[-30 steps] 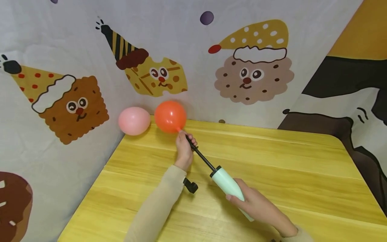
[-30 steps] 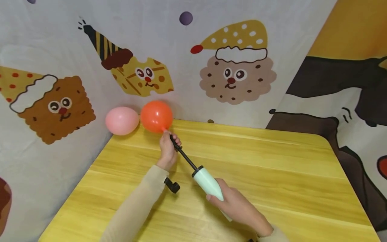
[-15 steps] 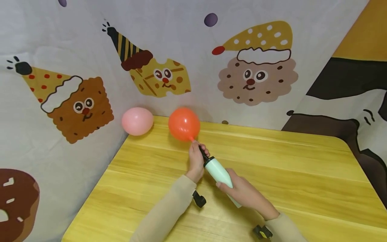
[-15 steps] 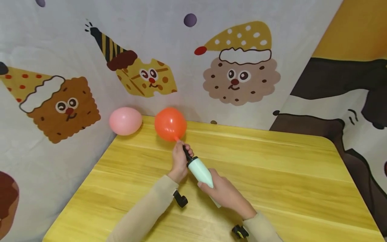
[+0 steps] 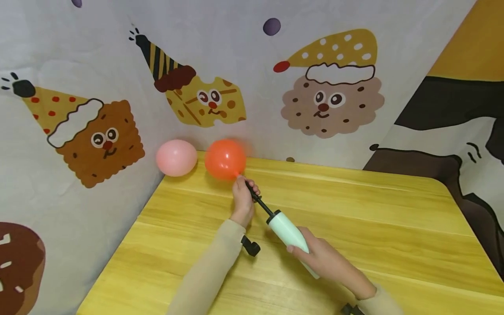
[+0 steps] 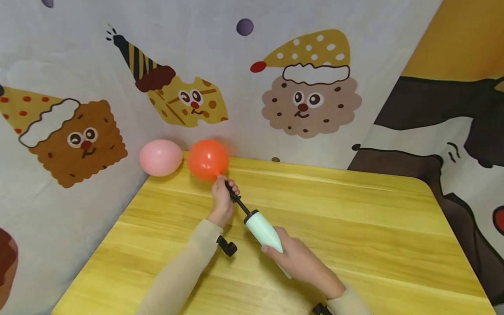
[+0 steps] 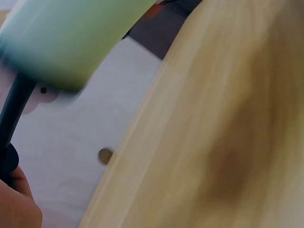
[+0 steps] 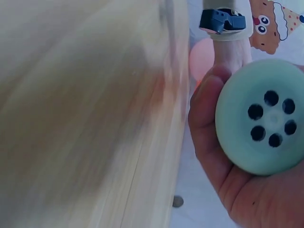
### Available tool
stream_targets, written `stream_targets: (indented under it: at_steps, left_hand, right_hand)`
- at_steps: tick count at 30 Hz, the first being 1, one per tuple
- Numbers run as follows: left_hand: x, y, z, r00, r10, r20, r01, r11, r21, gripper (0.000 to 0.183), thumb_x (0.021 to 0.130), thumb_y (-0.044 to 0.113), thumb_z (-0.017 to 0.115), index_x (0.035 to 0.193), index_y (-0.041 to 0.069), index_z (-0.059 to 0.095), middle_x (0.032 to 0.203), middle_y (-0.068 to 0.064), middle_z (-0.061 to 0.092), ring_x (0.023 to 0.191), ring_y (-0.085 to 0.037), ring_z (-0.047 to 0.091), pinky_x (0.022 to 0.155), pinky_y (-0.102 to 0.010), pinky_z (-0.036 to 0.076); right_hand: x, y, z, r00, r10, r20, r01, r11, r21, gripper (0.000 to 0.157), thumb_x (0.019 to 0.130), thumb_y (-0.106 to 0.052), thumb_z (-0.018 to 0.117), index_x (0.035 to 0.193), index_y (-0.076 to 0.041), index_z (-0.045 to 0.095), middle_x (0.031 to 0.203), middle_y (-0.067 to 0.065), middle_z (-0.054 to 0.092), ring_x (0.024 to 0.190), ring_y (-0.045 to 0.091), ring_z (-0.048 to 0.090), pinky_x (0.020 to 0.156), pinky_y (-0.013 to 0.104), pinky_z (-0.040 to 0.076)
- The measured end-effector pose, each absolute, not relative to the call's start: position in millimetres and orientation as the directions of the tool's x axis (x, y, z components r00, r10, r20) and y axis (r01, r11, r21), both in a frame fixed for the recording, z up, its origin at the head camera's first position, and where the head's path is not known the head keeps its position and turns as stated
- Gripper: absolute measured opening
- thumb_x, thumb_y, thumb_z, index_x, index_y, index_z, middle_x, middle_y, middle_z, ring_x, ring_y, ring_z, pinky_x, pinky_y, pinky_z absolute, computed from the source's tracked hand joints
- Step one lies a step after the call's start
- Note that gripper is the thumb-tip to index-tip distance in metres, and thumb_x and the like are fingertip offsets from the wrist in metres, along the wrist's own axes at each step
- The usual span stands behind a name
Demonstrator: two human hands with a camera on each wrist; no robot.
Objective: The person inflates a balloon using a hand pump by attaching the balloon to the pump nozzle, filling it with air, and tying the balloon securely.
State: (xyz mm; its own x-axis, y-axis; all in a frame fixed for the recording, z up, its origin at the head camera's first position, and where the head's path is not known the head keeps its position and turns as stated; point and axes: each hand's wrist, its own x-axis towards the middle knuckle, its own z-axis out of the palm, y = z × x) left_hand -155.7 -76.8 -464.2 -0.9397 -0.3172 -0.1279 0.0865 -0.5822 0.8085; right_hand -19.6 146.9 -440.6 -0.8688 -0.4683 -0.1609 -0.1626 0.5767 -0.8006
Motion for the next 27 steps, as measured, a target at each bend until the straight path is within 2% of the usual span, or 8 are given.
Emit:
stream_targets:
  at_steps: [5,9,16,27]
  left_hand:
    - [-164.3,-94.5,-454.5,-0.924,-0.37,-0.095,0.152,-0.584,0.797,0.036,0.114,0.024,0.031,0.084,0.011,0.046,0.066,0.003,0.048,0.051,-0.009,0.046,0.046,-0.02,0.041]
    - [-162.2,-94.8,-451.1,-0.926,-0.364,-0.102,0.146,-0.595,0.791,0.038,0.115,0.026,0.03,0.083,0.012,0.045,0.067,0.002,0.047,0.052,-0.009,0.045,0.047,-0.021,0.041]
    - [-151.4,-81.2,-455.5,-0.936,-0.335,-0.105,0.125,-0.598,0.791,0.036,0.115,0.026,0.03,0.087,0.011,0.045,0.07,0.002,0.047,0.055,-0.008,0.045,0.049,-0.02,0.042]
    - [-131.3,-61.0,-463.7,-0.957,-0.261,-0.127,0.056,-0.594,0.802,0.035,0.115,0.031,0.03,0.091,0.012,0.046,0.073,0.002,0.048,0.059,-0.009,0.047,0.054,-0.021,0.044]
  right_hand:
    - [-4.2,167.7,-438.9,-0.842,-0.514,-0.164,-0.189,0.565,-0.803,0.06,0.106,-0.042,0.058,0.152,-0.008,0.039,0.106,0.008,0.067,0.082,0.018,0.067,0.059,0.03,0.054]
    - [-1.8,167.1,-441.2,-0.846,-0.511,-0.156,-0.193,0.564,-0.803,0.06,0.106,-0.043,0.058,0.152,-0.009,0.04,0.105,0.006,0.067,0.081,0.015,0.066,0.06,0.03,0.054]
    - [-10.0,151.4,-444.3,-0.867,-0.472,-0.161,-0.171,0.584,-0.793,0.066,0.105,-0.049,0.058,0.152,-0.007,0.039,0.107,0.008,0.067,0.079,0.013,0.065,0.058,0.03,0.055]
    - [-31.1,127.3,-445.6,-0.882,-0.446,-0.154,-0.141,0.56,-0.816,0.069,0.102,-0.049,0.062,0.148,-0.002,0.041,0.095,0.008,0.065,0.069,0.017,0.063,0.052,0.034,0.054]
